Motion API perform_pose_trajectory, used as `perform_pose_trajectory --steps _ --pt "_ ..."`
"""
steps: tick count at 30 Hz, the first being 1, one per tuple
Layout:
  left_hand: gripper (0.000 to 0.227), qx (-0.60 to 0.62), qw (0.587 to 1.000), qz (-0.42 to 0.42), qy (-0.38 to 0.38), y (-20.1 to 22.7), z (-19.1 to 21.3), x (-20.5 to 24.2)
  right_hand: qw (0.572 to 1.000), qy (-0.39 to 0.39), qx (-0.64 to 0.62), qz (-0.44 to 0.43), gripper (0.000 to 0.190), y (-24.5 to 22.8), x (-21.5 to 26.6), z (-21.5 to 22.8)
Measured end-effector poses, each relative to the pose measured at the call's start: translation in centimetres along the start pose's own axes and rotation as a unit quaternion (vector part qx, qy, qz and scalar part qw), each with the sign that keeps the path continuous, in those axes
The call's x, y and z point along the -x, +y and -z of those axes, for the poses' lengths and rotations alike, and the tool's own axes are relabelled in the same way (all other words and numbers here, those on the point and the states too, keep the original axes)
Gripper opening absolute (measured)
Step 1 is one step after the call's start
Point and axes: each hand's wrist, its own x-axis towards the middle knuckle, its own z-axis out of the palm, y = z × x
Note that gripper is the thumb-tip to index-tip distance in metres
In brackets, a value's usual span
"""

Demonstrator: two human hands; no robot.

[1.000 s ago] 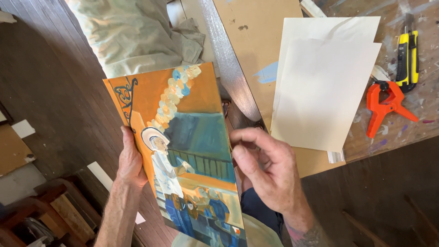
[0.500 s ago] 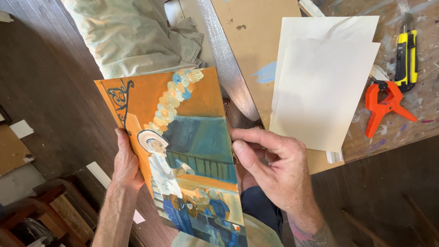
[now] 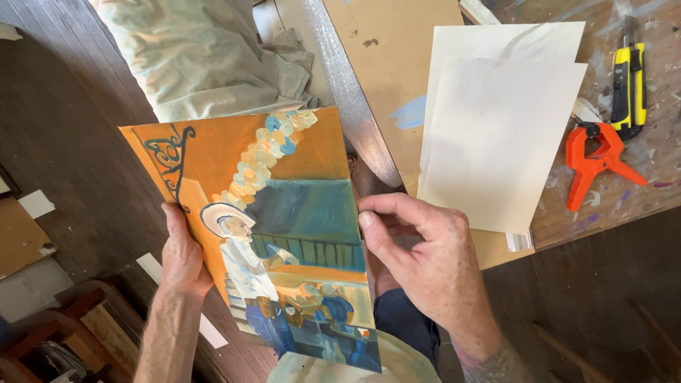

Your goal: Cutting a printed image along a straight edge using a utility knife and clamps for precision on a workbench.

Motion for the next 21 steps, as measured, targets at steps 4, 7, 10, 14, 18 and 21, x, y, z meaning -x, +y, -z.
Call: perform_pose_trajectory --steps 4,7,10,14,18,21 --pt "0.084 -0.017 0.999 0.009 0.031 0.4 0.1 0.0 0.997 0.019 0.042 0.055 0.010 0.1 0.1 -0.6" --pt "0.084 -0.017 0.999 0.002 0.027 -0.2 0.5 -0.5 0.997 -0.002 0.023 0.080 0.010 0.2 0.2 -0.3" --pt "0.086 -0.010 1.000 -0.004 0.023 -0.3 0.6 -0.7 0.997 -0.038 -0.008 0.061 0.015 0.3 0.2 0.3" --pt "0.085 -0.002 1.000 -0.011 0.014 -0.4 0.5 -0.6 0.997 -0.050 -0.015 0.055 0.016 0.1 0.2 0.5" --pt "0.086 -0.007 0.999 0.001 0.042 -0.3 0.3 -0.4 0.998 -0.041 -0.009 0.047 0.016 -0.4 0.1 0.4" --pt "0.084 0.002 0.999 -0.003 0.032 -0.6 0.6 -0.7 0.998 -0.035 -0.005 0.045 0.018 -0.4 0.2 0.3"
